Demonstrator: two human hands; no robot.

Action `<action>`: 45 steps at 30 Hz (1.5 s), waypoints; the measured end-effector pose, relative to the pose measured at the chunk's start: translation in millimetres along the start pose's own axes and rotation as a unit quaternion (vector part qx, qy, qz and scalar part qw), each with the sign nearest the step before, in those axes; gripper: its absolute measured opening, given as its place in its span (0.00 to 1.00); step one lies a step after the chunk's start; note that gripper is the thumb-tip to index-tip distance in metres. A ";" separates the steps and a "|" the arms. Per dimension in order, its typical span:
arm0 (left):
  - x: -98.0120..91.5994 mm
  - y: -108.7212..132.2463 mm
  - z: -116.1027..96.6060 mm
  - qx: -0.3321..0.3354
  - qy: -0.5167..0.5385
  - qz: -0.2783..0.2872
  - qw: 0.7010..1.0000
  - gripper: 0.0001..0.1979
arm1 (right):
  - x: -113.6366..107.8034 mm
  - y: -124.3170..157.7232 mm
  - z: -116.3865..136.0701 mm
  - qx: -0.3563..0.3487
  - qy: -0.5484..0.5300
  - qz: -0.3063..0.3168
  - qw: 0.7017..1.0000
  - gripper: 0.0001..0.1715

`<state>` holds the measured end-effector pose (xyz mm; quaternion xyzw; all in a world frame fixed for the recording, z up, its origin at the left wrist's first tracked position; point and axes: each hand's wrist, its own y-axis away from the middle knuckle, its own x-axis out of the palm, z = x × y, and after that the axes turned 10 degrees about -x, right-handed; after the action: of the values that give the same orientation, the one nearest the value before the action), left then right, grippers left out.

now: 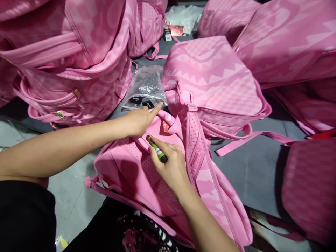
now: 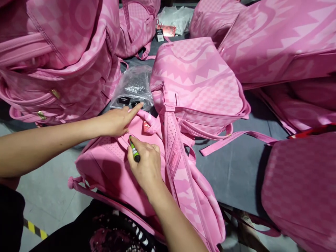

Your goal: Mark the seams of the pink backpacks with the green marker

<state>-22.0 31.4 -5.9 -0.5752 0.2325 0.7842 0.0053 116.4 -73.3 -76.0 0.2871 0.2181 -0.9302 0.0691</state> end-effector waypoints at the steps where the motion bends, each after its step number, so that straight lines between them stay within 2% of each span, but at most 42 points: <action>1: 0.1 -0.4 0.1 0.001 0.001 -0.001 1.000 0.51 | -0.4 -0.4 -0.4 -0.003 -0.005 0.005 1.000 0.18; 4: 0.4 -1.1 0.4 0.002 0.004 -0.003 1.000 0.51 | -1.3 -2.1 -1.2 0.003 -0.021 0.031 0.999 0.19; 9: 2.0 -2.0 0.8 0.001 0.002 -0.005 1.000 0.51 | -2.8 -4.7 -0.9 -0.007 -0.026 0.028 0.999 0.19; 12: 4.0 -3.2 1.8 0.003 0.002 -0.008 1.000 0.50 | -4.7 -5.2 1.3 0.007 0.005 0.048 0.999 0.19; 19: 6.9 0.7 -0.7 0.005 0.013 -0.028 1.000 0.51 | -2.3 -7.3 3.2 -0.005 0.010 0.046 0.999 0.20; 22: 6.4 -0.8 6.4 0.011 0.037 -0.023 0.999 0.52 | -3.7 -6.2 -1.6 -0.008 -0.026 0.041 0.999 0.19; 24: 8.2 -9.1 20.3 0.040 0.115 -0.017 0.992 0.48 | -7.1 -3.7 -4.3 0.000 -0.029 0.046 0.999 0.19; 25: 10.7 -15.8 29.3 0.045 0.178 -0.008 0.983 0.42 | -9.0 -2.2 -5.0 0.006 -0.019 0.042 0.999 0.19; 27: 19.4 -33.6 47.4 0.010 0.292 0.010 0.956 0.28 | -11.7 0.4 -4.3 0.010 -0.004 0.024 1.000 0.19; 28: 25.4 -44.2 54.4 -0.024 0.325 0.013 0.945 0.25 | -12.3 1.4 -3.4 0.009 -0.010 0.018 1.000 0.19; 31: 45.2 -79.8 61.9 -0.119 0.317 -0.033 0.940 0.22 | -10.9 3.1 -1.2 0.010 -0.036 0.007 0.999 0.19; 34: 60.3 -113.4 55.1 -0.180 0.292 -0.094 0.934 0.23 | -8.5 6.0 -3.6 0.025 -0.032 -0.031 0.999 0.19; 36: 66.9 -128.8 50.0 -0.208 0.287 -0.097 0.930 0.23 | -7.8 9.1 -5.8 0.034 -0.032 -0.055 0.997 0.19; 40: 76.1 -137.7 44.0 -0.209 0.282 -0.071 0.934 0.20 | -7.0 11.7 -7.3 0.042 -0.056 -0.064 0.995 0.19; 43: 76.2 -130.2 44.0 -0.175 0.294 -0.065 0.937 0.18 | -8.2 8.4 -7.7 0.054 -0.072 -0.057 0.994 0.19; 45: 69.2 -117.6 49.2 -0.144 0.320 -0.067 0.934 0.15 | -13.0 7.5 -6.0 0.060 -0.092 -0.055 0.992 0.18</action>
<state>-57.2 136.6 -99.3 -0.8049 0.0669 0.5812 -0.1000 132.1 -77.2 -75.9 0.1919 0.1700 -0.9664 0.0203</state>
